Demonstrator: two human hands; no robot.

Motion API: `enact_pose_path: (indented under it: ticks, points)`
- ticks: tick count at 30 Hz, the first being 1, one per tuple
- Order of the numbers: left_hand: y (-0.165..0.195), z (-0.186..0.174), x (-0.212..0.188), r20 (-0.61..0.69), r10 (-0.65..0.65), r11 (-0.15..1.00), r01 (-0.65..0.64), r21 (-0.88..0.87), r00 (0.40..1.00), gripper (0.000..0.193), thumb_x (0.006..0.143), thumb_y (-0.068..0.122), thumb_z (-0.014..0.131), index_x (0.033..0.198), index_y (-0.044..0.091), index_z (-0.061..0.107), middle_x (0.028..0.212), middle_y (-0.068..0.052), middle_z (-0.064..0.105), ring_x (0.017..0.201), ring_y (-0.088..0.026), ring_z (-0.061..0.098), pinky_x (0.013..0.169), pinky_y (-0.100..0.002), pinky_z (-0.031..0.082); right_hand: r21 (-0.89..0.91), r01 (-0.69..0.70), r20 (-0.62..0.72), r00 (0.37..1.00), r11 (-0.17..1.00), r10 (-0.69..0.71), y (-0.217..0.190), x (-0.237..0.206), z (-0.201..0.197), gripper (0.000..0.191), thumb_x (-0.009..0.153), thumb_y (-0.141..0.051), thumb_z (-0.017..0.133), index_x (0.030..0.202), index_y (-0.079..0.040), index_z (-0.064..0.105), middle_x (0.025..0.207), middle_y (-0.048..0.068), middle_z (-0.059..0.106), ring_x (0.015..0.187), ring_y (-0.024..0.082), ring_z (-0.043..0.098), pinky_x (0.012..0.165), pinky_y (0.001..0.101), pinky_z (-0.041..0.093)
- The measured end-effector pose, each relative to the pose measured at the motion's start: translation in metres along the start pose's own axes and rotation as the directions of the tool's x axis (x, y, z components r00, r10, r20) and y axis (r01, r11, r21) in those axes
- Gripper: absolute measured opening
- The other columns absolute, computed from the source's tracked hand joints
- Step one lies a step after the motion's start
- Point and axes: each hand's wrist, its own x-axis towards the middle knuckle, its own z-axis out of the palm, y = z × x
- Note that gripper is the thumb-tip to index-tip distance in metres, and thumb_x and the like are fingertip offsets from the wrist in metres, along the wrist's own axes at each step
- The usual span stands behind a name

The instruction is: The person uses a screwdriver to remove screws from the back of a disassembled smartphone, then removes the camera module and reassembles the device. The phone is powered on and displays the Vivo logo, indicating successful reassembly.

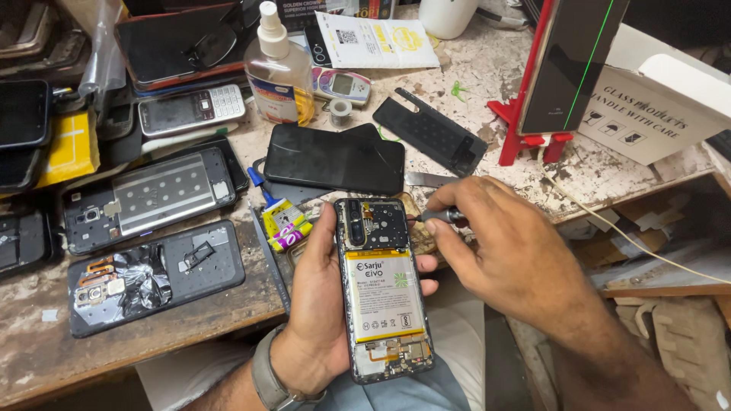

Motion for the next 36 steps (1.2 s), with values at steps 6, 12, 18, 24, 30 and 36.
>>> enact_pose_path:
  ticks: [6, 12, 18, 24, 30, 36]
  points:
    - [0.004, -0.003, -0.007, 0.037, 0.030, 0.999, -0.031, 0.025, 0.999, 0.088, 0.101, 0.072, 0.022, 0.136, 0.001, 0.059, 0.108, -0.025, 0.071, 0.090, -0.035, 0.074, 0.082, -0.044, 0.061, -0.083, 0.056, -0.125, 0.990, 0.995, -0.066, -0.005, -0.017, -0.023, 0.020, 0.092, -0.016, 0.072, 0.105, -0.002, 0.067, 0.096, 0.012, 0.071, 0.087, 0.021, 0.071, 0.075, 0.0336, 0.057]
    - [0.020, -0.004, -0.031, -0.039, 0.297, 0.950, -0.291, 0.108, 0.954, 0.084, 0.103, 0.066, 0.022, 0.136, -0.005, 0.056, 0.129, -0.025, 0.067, 0.094, -0.034, 0.071, 0.081, -0.047, 0.061, -0.006, -0.114, -0.287, 0.952, 0.993, 0.108, -0.004, -0.031, -0.034, 0.017, 0.092, -0.012, 0.076, 0.104, -0.001, 0.070, 0.096, 0.009, 0.073, 0.083, 0.017, 0.074, 0.069, 0.0288, 0.056]
    - [0.021, -0.009, -0.035, -0.009, 0.311, 0.943, -0.307, 0.130, 0.950, 0.080, 0.104, 0.062, 0.022, 0.146, -0.001, 0.047, 0.129, -0.026, 0.066, 0.094, -0.033, 0.071, 0.081, -0.047, 0.061, 0.010, 0.021, -0.317, 0.948, 1.000, -0.016, -0.015, -0.022, -0.027, 0.017, 0.094, -0.008, 0.078, 0.107, 0.000, 0.070, 0.096, 0.011, 0.073, 0.087, 0.018, 0.073, 0.074, 0.0289, 0.056]
    - [0.007, -0.012, -0.036, 0.177, 0.266, 0.953, -0.286, 0.097, 0.948, 0.071, 0.109, 0.055, 0.022, 0.166, 0.013, 0.027, 0.129, -0.025, 0.064, 0.097, -0.032, 0.070, 0.083, -0.045, 0.061, 0.093, 0.287, -0.263, 0.931, 0.953, -0.255, -0.044, -0.017, -0.020, 0.019, 0.084, -0.002, 0.079, 0.099, 0.000, 0.066, 0.093, 0.011, 0.071, 0.085, 0.019, 0.071, 0.073, 0.0304, 0.055]
    - [0.003, -0.011, -0.040, 0.210, 0.220, 0.974, -0.226, 0.001, 0.952, 0.072, 0.110, 0.055, 0.021, 0.167, 0.012, 0.026, 0.125, -0.021, 0.064, 0.098, -0.031, 0.070, 0.084, -0.043, 0.061, 0.073, 0.378, -0.208, 0.911, 0.923, -0.356, -0.050, -0.006, -0.013, 0.021, 0.086, -0.004, 0.080, 0.103, -0.002, 0.067, 0.097, 0.009, 0.073, 0.087, 0.019, 0.073, 0.075, 0.0310, 0.057]
    - [0.001, -0.015, -0.040, 0.214, 0.218, 0.973, -0.228, 0.024, 0.952, 0.072, 0.110, 0.055, 0.021, 0.167, 0.012, 0.027, 0.124, -0.018, 0.066, 0.097, -0.029, 0.070, 0.084, -0.042, 0.061, 0.078, 0.341, -0.184, 0.929, 0.937, -0.322, -0.052, -0.004, -0.009, 0.019, 0.087, -0.003, 0.078, 0.103, -0.003, 0.067, 0.096, 0.009, 0.073, 0.088, 0.019, 0.074, 0.075, 0.0312, 0.058]
